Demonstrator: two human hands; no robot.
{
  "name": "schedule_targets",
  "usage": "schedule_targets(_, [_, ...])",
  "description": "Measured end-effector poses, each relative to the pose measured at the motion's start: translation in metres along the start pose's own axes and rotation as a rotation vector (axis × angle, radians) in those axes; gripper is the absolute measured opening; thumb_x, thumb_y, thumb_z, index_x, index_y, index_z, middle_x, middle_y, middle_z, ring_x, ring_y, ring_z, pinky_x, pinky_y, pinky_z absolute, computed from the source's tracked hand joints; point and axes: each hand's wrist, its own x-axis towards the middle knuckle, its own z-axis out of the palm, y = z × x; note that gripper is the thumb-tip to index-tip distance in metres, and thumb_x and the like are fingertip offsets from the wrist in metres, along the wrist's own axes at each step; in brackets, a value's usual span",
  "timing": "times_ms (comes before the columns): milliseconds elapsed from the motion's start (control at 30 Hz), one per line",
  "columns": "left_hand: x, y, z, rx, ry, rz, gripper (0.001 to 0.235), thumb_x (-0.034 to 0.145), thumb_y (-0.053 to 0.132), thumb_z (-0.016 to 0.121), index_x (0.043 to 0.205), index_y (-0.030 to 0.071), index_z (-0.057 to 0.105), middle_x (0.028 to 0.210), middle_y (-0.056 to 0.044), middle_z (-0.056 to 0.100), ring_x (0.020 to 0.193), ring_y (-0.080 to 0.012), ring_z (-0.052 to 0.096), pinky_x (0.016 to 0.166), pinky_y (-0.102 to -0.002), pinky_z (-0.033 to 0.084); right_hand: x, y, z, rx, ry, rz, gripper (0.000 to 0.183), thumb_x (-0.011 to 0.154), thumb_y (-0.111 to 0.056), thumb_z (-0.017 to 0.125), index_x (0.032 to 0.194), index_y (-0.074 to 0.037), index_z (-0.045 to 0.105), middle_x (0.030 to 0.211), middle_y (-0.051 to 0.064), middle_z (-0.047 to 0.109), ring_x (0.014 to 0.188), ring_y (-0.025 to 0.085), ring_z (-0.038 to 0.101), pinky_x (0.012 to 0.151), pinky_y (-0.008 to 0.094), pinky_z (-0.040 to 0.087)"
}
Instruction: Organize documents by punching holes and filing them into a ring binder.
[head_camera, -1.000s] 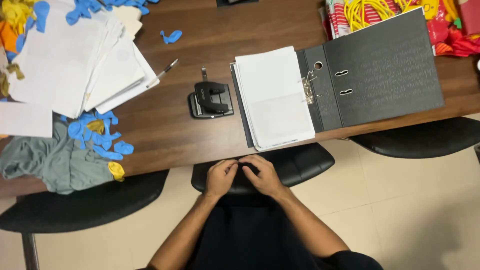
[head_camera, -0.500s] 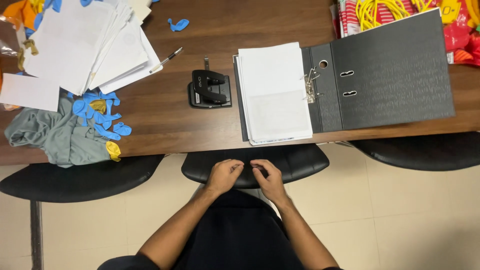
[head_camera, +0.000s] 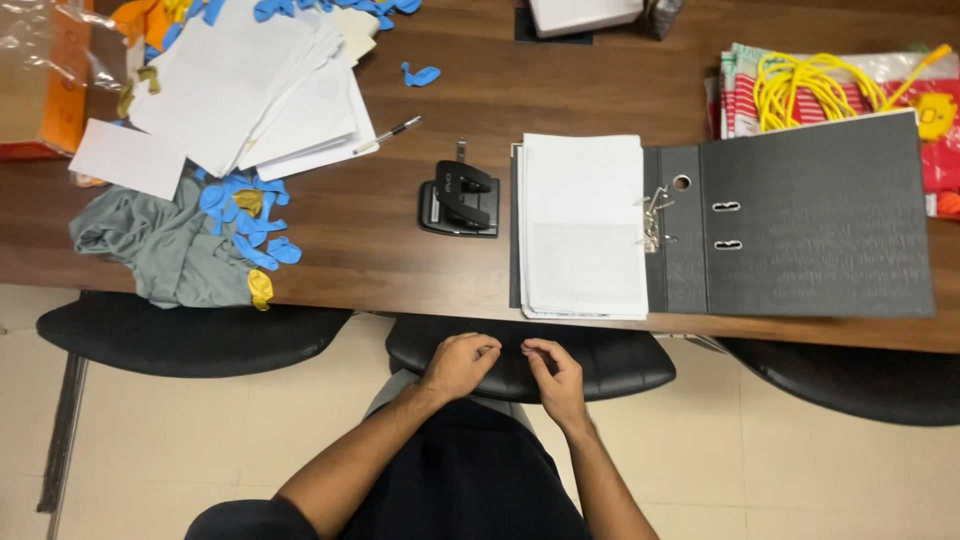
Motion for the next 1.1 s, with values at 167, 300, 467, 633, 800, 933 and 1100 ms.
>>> schedule_targets(167, [-0.004, -0.019, -0.022, -0.033, 0.048, -0.010, 0.023, 0.091, 0.022, 0.068, 0.107, 0.008, 0.077, 0.096, -0.011, 0.076, 0.082, -0.0245, 0.074, 0.075, -0.036, 0.059, 0.019, -0.011, 0.025, -0.041, -0.044, 0.018, 0.020, 0.097, -0.003, 0.063, 0.115, 0.001, 0.072, 0.106, 0.009, 0.077, 0.098, 0.013, 0.071, 0.087, 0.026, 0.055])
schedule_targets(300, [-0.005, -0.038, -0.046, -0.059, 0.049, -0.014, 0.024, 0.091, 0.023, 0.069, 0.107, 0.008, 0.077, 0.096, -0.011, 0.077, 0.084, -0.0244, 0.075, 0.076, -0.036, 0.059, 0.037, -0.022, 0.055, -0.086, -0.080, 0.015, 0.020, 0.097, -0.005, 0.064, 0.115, 0.001, 0.072, 0.105, 0.009, 0.078, 0.097, 0.013, 0.071, 0.086, 0.026, 0.055])
schedule_targets(467, [0.001, -0.075, -0.090, -0.102, 0.063, 0.017, 0.024, 0.090, 0.022, 0.070, 0.108, 0.007, 0.076, 0.099, -0.013, 0.077, 0.086, -0.0258, 0.075, 0.078, -0.036, 0.059, 0.057, -0.032, 0.115, -0.083, -0.102, 0.029, 0.020, 0.097, -0.006, 0.064, 0.114, 0.000, 0.073, 0.104, 0.008, 0.078, 0.097, 0.013, 0.071, 0.086, 0.026, 0.055])
schedule_targets(633, [0.010, -0.109, -0.151, -0.149, 0.139, 0.058, 0.025, 0.089, 0.022, 0.070, 0.108, 0.006, 0.076, 0.099, -0.013, 0.077, 0.086, -0.0265, 0.075, 0.077, -0.037, 0.059, 0.075, -0.045, 0.195, -0.091, -0.164, 0.059, 0.019, 0.096, -0.007, 0.066, 0.113, -0.001, 0.074, 0.103, 0.008, 0.077, 0.095, 0.014, 0.070, 0.086, 0.027, 0.055])
schedule_targets(800, [0.015, -0.161, -0.207, -0.233, 0.245, 0.078, 0.025, 0.089, 0.021, 0.071, 0.108, 0.005, 0.076, 0.097, -0.014, 0.078, 0.085, -0.0248, 0.077, 0.075, -0.036, 0.060, 0.101, -0.056, 0.264, -0.146, -0.280, 0.005, 0.021, 0.096, -0.010, 0.066, 0.113, -0.002, 0.073, 0.108, 0.009, 0.076, 0.099, 0.016, 0.071, 0.090, 0.030, 0.056])
schedule_targets(933, [0.030, -0.203, -0.268, -0.186, 0.359, 0.007, 0.027, 0.088, 0.023, 0.073, 0.109, 0.006, 0.076, 0.093, -0.015, 0.078, 0.082, -0.0249, 0.077, 0.073, -0.036, 0.059, 0.119, -0.065, 0.305, -0.182, -0.312, -0.025, 0.021, 0.096, -0.010, 0.066, 0.113, -0.002, 0.073, 0.108, 0.009, 0.077, 0.101, 0.017, 0.072, 0.092, 0.031, 0.056])
schedule_targets(1100, [0.049, -0.250, -0.303, -0.182, 0.491, -0.034, 0.029, 0.089, 0.025, 0.073, 0.110, 0.006, 0.076, 0.093, -0.015, 0.078, 0.080, -0.0258, 0.077, 0.072, -0.036, 0.059, 0.126, -0.071, 0.336, -0.234, -0.325, 0.002, 0.020, 0.095, -0.009, 0.066, 0.111, -0.001, 0.074, 0.108, 0.009, 0.077, 0.102, 0.017, 0.071, 0.093, 0.031, 0.055])
